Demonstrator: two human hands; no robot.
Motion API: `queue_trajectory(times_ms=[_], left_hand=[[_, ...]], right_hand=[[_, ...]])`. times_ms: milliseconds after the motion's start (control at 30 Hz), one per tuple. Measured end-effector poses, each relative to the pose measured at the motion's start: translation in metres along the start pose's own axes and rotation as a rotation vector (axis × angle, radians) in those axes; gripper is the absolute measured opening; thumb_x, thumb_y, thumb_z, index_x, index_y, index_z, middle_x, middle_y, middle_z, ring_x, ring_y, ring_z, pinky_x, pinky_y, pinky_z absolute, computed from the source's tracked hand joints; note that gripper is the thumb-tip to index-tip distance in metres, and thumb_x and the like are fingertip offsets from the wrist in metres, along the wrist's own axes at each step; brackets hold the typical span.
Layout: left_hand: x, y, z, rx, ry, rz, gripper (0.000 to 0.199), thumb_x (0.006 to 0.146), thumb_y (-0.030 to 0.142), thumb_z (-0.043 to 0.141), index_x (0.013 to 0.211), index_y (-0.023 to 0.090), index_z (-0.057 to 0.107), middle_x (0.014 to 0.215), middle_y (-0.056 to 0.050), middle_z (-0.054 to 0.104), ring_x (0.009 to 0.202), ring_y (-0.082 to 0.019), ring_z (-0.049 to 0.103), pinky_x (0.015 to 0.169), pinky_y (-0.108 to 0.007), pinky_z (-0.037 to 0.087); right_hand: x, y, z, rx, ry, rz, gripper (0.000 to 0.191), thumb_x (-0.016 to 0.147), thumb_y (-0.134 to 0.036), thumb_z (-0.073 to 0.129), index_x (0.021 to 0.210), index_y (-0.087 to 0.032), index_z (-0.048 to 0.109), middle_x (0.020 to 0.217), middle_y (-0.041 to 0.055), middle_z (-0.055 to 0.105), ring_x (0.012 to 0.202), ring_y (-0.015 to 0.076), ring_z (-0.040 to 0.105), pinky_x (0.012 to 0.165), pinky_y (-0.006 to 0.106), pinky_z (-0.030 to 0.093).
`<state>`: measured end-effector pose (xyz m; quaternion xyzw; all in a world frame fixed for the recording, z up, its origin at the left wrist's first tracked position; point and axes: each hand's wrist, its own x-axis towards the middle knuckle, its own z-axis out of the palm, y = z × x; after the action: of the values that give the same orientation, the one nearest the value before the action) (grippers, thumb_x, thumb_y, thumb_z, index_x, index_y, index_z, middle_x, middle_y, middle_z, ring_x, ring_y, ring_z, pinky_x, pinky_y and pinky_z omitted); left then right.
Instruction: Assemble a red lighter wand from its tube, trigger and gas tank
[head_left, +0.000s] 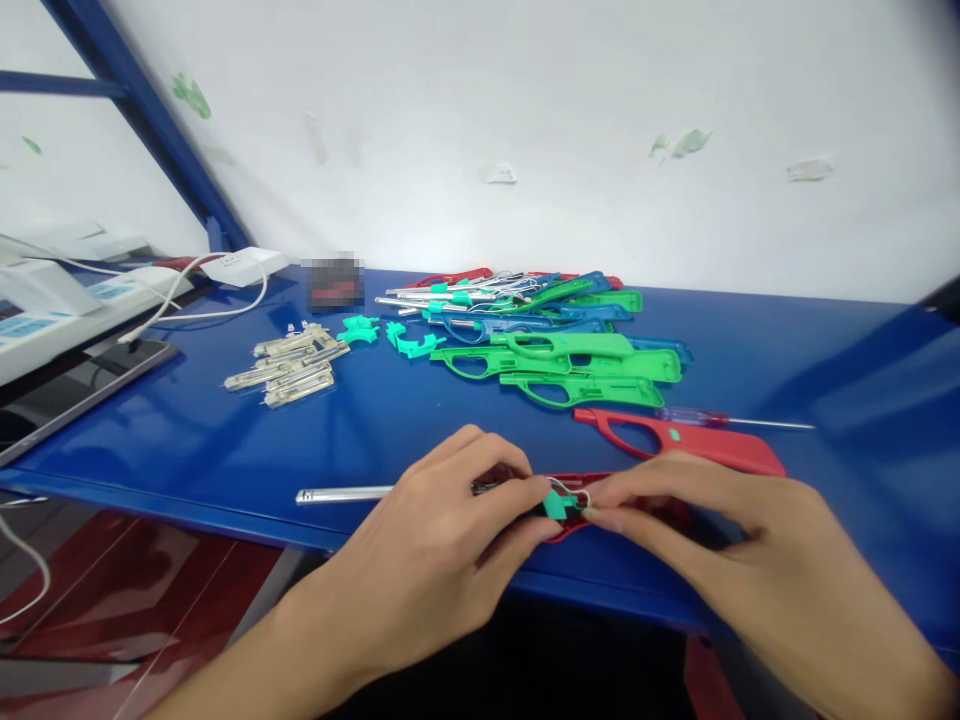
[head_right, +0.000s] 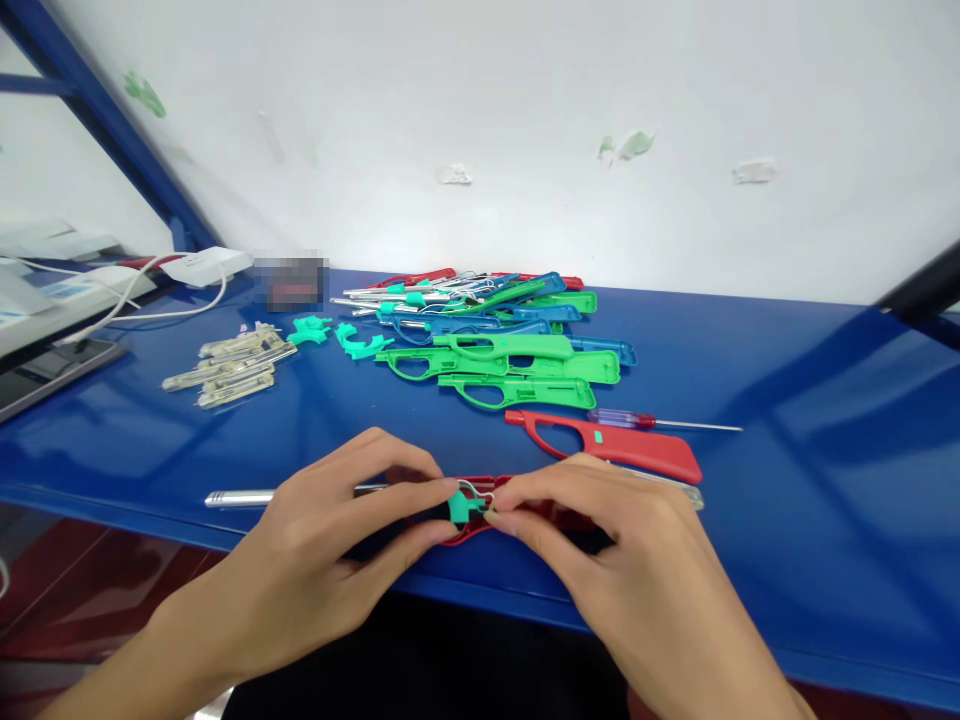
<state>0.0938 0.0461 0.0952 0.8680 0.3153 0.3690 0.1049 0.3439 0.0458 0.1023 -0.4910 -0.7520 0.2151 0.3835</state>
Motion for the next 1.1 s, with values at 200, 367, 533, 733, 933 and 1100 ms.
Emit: queue_trajectory(times_ms=[200,367,533,733,933,1100], left_hand=[[0.0001,0.0009,0.0002,0.0,0.0,0.002,0.011,0.109,0.013,0.068,0.112,0.01,0.078,0.109,-0.009,0.073,0.095,-0.02,0.065,0.086,-0.033,0.057],[-0.0006,0.0004,0.0,0.01,-0.011,0.013,0.012,0.11,0.012,0.067,0.112,0.009,0.079,0.11,-0.01,0.073,0.096,-0.021,0.065,0.086,-0.035,0.056],[-0.0018,0.0003,0.0001,0.049,-0.019,0.01,0.012,0.11,0.013,0.066,0.112,0.011,0.078,0.109,-0.01,0.07,0.095,-0.022,0.061,0.086,-0.04,0.054],[-0.0021,0.0065,-0.0009,0.11,-0.037,-0.007,0.012,0.111,0.012,0.062,0.108,0.013,0.074,0.104,-0.01,0.067,0.09,-0.023,0.058,0.079,-0.04,0.054],[-0.0034,0.0079,-0.0005,0.182,-0.031,0.019,0.016,0.111,0.013,0.061,0.12,0.012,0.074,0.101,-0.009,0.069,0.087,-0.024,0.062,0.078,-0.042,0.055],[-0.0065,0.0051,0.0004,0.234,0.012,0.012,0.037,0.11,0.019,0.066,0.147,0.013,0.06,0.107,-0.008,0.074,0.091,-0.026,0.067,0.085,-0.044,0.057]], right_hand=[[0.0002,0.0016,0.0009,-0.006,-0.008,0.012,0.011,0.093,-0.046,0.082,0.084,-0.042,0.087,0.086,-0.014,0.088,0.073,0.0102,0.084,0.073,0.012,0.062],[-0.0027,0.002,0.0011,-0.042,-0.015,0.026,0.017,0.095,-0.054,0.079,0.086,-0.042,0.087,0.09,-0.0115,0.089,0.076,0.0158,0.086,0.074,0.02,0.065],[-0.0048,0.0029,0.0019,-0.027,-0.038,0.043,0.014,0.095,-0.052,0.08,0.088,-0.042,0.086,0.09,-0.0108,0.089,0.078,0.0167,0.085,0.072,0.022,0.065],[-0.0015,0.0016,0.0025,-0.031,-0.077,0.016,0.017,0.098,-0.05,0.078,0.086,-0.042,0.086,0.092,-0.0108,0.088,0.08,0.0158,0.084,0.077,0.023,0.065],[-0.0052,0.0038,0.004,-0.051,-0.071,0.023,0.019,0.099,-0.052,0.078,0.093,-0.036,0.085,0.091,-0.0036,0.087,0.077,0.0205,0.083,0.071,0.028,0.067],[-0.0079,0.0049,0.0051,-0.084,-0.094,-0.097,0.018,0.097,-0.044,0.084,0.114,-0.041,0.081,0.115,-0.004,0.084,0.101,0.0201,0.083,0.091,0.028,0.068]])
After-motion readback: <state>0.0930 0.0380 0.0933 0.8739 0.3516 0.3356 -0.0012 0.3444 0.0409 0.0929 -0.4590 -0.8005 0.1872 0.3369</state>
